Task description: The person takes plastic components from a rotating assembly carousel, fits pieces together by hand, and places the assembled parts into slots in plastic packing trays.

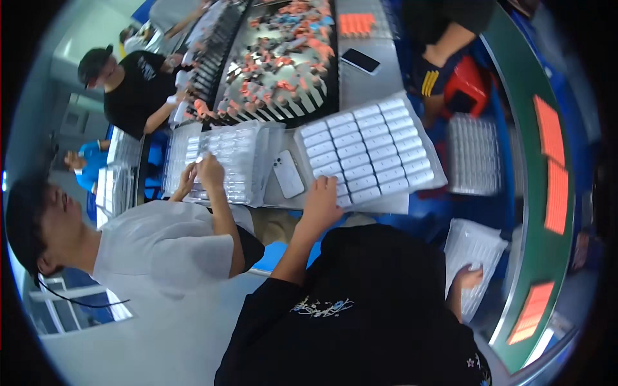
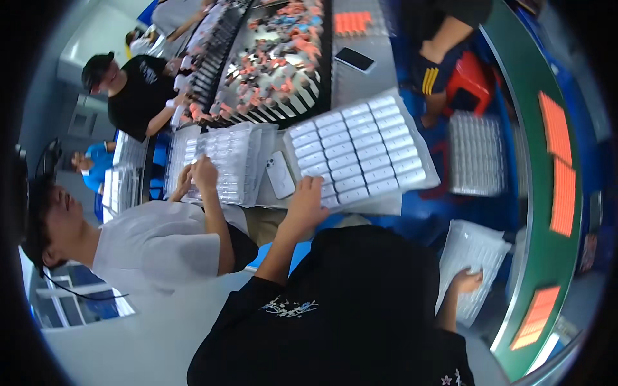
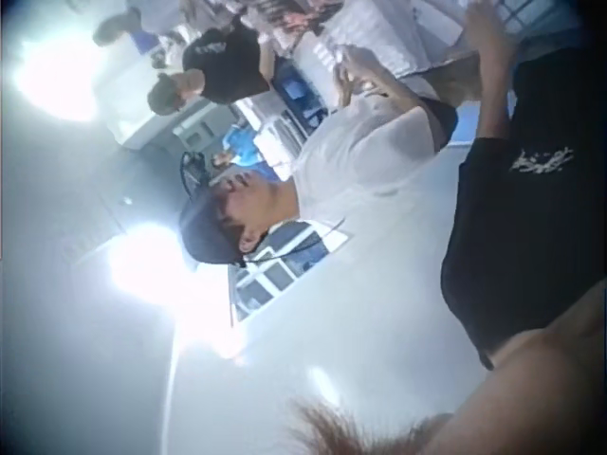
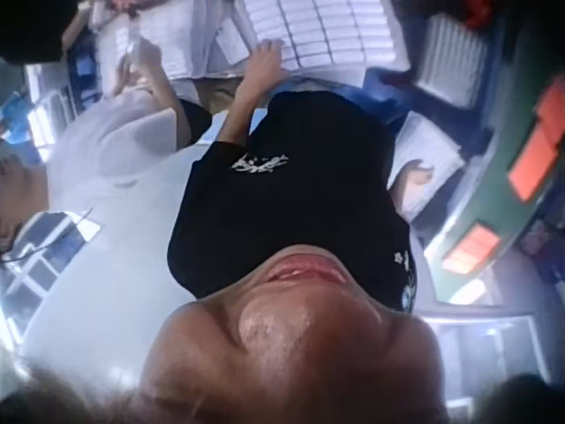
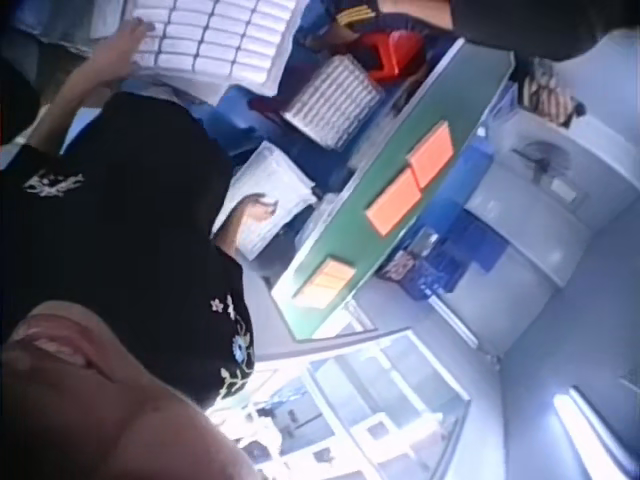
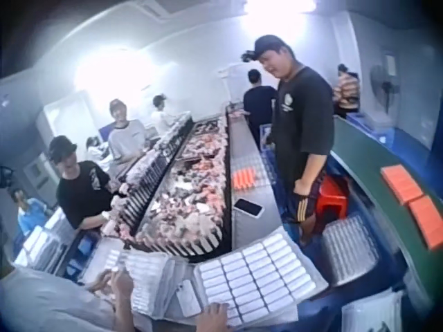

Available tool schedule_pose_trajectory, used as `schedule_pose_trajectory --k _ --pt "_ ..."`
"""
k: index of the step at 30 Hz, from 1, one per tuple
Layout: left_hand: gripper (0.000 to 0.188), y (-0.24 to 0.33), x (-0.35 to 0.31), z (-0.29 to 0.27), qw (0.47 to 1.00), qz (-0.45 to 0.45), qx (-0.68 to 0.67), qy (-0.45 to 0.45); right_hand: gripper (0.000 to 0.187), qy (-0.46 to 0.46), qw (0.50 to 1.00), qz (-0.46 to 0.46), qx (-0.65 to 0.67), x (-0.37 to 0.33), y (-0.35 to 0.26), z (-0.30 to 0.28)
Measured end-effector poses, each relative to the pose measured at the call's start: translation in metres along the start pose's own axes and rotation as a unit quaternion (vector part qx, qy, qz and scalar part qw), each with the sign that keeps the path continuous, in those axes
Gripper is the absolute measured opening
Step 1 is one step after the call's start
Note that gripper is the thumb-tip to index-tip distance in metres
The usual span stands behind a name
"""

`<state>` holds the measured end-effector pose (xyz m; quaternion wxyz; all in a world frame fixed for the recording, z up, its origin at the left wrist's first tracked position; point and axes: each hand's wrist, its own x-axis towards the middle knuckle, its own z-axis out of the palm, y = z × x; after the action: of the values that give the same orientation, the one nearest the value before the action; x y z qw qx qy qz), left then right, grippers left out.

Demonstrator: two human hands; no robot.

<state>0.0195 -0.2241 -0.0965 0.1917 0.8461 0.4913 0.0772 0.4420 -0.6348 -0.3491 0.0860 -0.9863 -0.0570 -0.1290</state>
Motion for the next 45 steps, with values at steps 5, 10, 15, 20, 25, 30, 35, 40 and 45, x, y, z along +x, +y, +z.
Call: schedule_pose_trajectory --k 5,10,15,20,25,30,35,40,45 --pt "0.037 0.000 -0.019 0.007 0.993 0.009 0.103 0.063 0.041 -0.120 0.797 -0.462 0.371 0.037 -0.329 -0.155" --pt "0.033 0.011 -0.008 0.007 0.984 0.015 0.150 0.097 0.044 -0.244 0.625 -0.709 0.216 0.041 -0.431 -0.223" --pt "0.041 0.000 0.002 -0.015 0.994 0.034 0.090 0.057 0.041 -0.205 0.579 -0.780 0.123 0.038 -0.447 -0.200" --pt "0.065 0.014 0.038 -0.094 0.925 -0.200 -0.322 -0.028 0.040 -0.118 0.543 -0.829 0.062 0.033 -0.447 -0.215" --pt "0.072 0.024 0.124 -0.123 0.903 -0.133 -0.386 0.131 0.046 -0.170 0.529 -0.830 0.055 0.041 -0.465 -0.212" --pt "0.076 0.016 0.238 -0.142 0.923 -0.117 -0.140 0.338 0.063 -0.328 0.506 -0.797 0.025 0.053 -0.483 -0.227" --pt "0.055 -0.019 0.297 -0.124 0.918 -0.244 0.028 0.312 0.071 -0.448 0.551 -0.687 0.156 0.070 -0.531 -0.243" --pt "0.051 -0.026 0.269 -0.114 0.918 -0.305 0.031 0.253 0.051 -0.554 0.610 -0.456 0.336 0.040 -0.659 -0.250" --pt "0.056 -0.042 0.231 -0.130 0.909 -0.355 -0.005 0.220 0.050 -0.412 0.692 -0.525 0.276 -0.037 -0.791 -0.229"
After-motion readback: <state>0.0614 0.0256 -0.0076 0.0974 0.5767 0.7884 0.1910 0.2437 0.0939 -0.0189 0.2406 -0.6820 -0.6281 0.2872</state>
